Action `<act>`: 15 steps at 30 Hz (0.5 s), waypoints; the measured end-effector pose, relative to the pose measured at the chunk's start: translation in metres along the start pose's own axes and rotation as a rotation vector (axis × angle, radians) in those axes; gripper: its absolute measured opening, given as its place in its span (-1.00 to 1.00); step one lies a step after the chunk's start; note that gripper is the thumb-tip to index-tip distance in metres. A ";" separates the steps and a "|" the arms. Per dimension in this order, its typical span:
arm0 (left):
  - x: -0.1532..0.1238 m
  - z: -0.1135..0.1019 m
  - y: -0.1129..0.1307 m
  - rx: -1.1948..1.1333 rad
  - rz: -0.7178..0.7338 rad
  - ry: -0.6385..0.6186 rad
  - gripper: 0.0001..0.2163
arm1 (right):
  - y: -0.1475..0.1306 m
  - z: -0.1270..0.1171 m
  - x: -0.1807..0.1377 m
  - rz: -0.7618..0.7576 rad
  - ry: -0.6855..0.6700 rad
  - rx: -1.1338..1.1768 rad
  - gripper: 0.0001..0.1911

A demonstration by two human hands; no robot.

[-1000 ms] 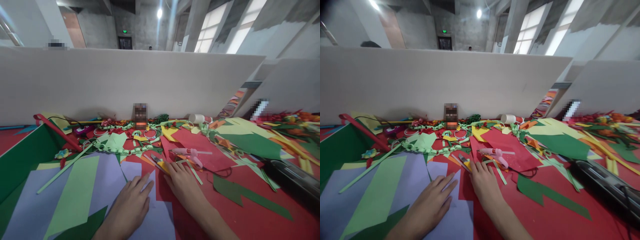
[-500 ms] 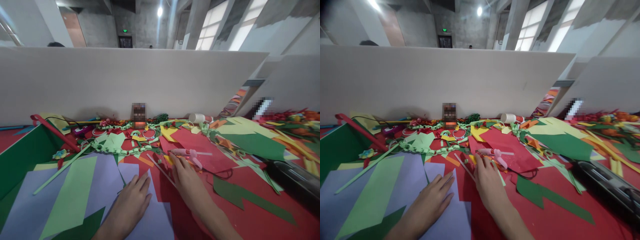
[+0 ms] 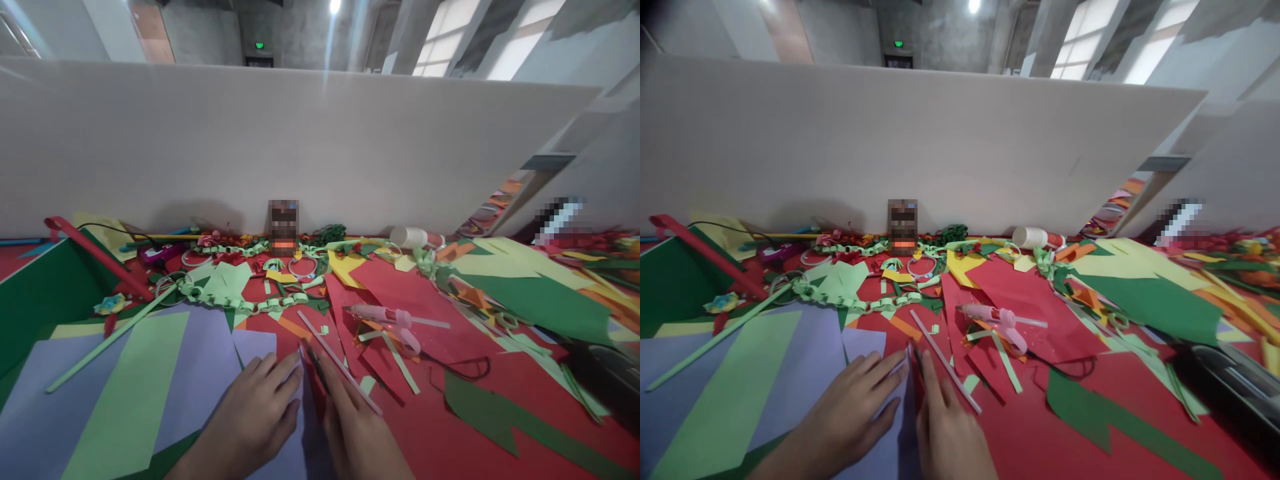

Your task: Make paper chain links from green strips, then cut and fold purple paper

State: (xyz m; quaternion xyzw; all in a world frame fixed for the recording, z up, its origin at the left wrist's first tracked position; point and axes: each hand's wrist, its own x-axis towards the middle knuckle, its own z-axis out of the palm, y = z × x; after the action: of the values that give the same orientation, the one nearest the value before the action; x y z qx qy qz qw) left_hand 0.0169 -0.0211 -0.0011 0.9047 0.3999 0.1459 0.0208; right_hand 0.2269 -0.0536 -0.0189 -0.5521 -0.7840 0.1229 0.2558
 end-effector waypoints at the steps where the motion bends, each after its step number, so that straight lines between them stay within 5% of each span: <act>1: 0.001 0.000 -0.001 0.004 0.009 0.003 -0.62 | 0.002 0.004 -0.004 0.002 -0.005 -0.055 -0.11; 15: 0.003 0.003 -0.002 -0.006 0.013 0.048 -0.62 | -0.032 0.030 -0.021 0.090 0.121 -0.490 0.05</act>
State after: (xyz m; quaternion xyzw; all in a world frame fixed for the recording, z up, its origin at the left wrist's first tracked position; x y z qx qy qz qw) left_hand 0.0185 -0.0170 -0.0035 0.9034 0.3938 0.1691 0.0130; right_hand 0.1908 -0.0815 -0.0343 -0.6383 -0.7482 -0.0929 0.1551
